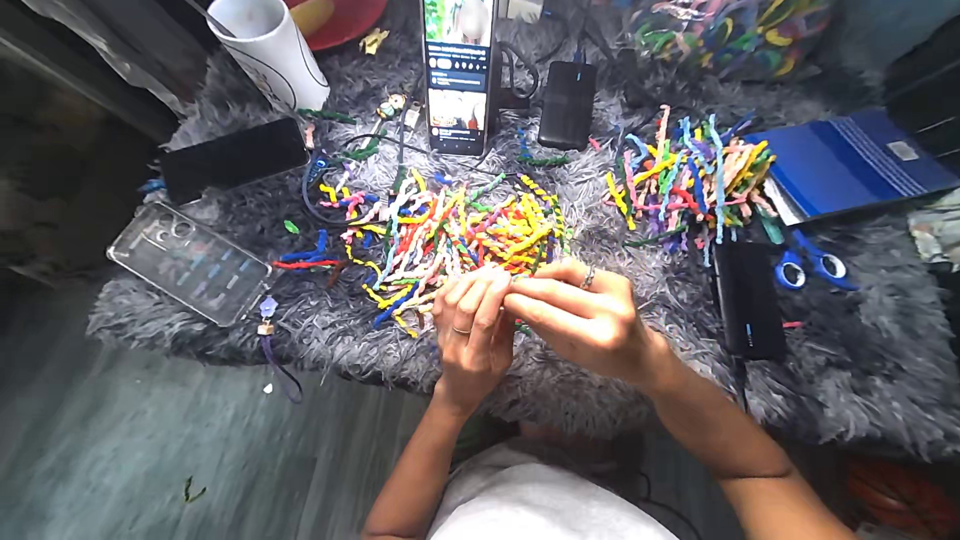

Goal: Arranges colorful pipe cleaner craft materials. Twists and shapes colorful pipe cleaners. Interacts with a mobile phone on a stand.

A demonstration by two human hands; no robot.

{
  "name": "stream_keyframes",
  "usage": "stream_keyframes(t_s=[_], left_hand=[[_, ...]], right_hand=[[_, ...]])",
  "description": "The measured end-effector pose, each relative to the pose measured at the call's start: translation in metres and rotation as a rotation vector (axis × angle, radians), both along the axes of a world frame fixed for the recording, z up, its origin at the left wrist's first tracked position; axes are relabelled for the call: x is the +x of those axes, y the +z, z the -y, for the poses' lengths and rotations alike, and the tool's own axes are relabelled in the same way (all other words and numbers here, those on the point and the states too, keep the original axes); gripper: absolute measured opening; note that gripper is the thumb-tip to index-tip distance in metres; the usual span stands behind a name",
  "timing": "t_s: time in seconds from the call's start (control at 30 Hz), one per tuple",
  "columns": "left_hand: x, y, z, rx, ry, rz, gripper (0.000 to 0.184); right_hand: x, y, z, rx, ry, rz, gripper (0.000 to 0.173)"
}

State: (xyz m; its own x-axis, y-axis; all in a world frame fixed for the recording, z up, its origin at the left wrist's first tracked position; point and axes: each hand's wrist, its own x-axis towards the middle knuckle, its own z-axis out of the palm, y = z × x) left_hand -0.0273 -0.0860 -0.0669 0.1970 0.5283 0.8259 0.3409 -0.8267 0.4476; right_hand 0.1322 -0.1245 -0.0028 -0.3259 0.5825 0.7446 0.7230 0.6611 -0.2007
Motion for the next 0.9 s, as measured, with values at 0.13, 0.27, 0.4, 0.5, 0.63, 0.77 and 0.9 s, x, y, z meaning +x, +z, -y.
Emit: stream_keyframes(t_s=[0.13, 0.27, 0.4, 0.5, 0.63, 0.77, 0.9], left_hand=[[-0.005, -0.004, 0.004, 0.021, -0.017, 0.032, 0.018], [-0.006, -0.005, 0.006, 0.02, -0.046, 0.043, 0.015], [-0.005, -0.006, 0.006, -0.006, -0.057, 0.055, 0.019], [-0.005, -0.005, 0.006, -0.085, -0.098, 0.115, 0.02], [-0.007, -0.005, 0.005, -0.169, -0.135, 0.18, 0.022], [-0.008, -0.004, 0.003, -0.152, -0.15, 0.161, 0.026], [-0.008, -0.003, 0.002, -0.161, -0.17, 0.155, 0.021]], right_hand=[[-0.001, 0.005, 0.004, 0.004, 0.106, -0.122, 0.009], [0.003, 0.009, 0.005, -0.04, 0.125, -0.2, 0.012], [0.007, 0.011, 0.004, -0.044, 0.114, -0.201, 0.011], [0.01, 0.013, 0.004, -0.074, 0.146, -0.187, 0.01], [0.013, 0.017, 0.003, -0.096, 0.182, -0.17, 0.011], [0.014, 0.012, 0.003, -0.084, 0.155, -0.134, 0.011], [0.013, 0.008, 0.002, -0.076, 0.127, -0.073, 0.014]])
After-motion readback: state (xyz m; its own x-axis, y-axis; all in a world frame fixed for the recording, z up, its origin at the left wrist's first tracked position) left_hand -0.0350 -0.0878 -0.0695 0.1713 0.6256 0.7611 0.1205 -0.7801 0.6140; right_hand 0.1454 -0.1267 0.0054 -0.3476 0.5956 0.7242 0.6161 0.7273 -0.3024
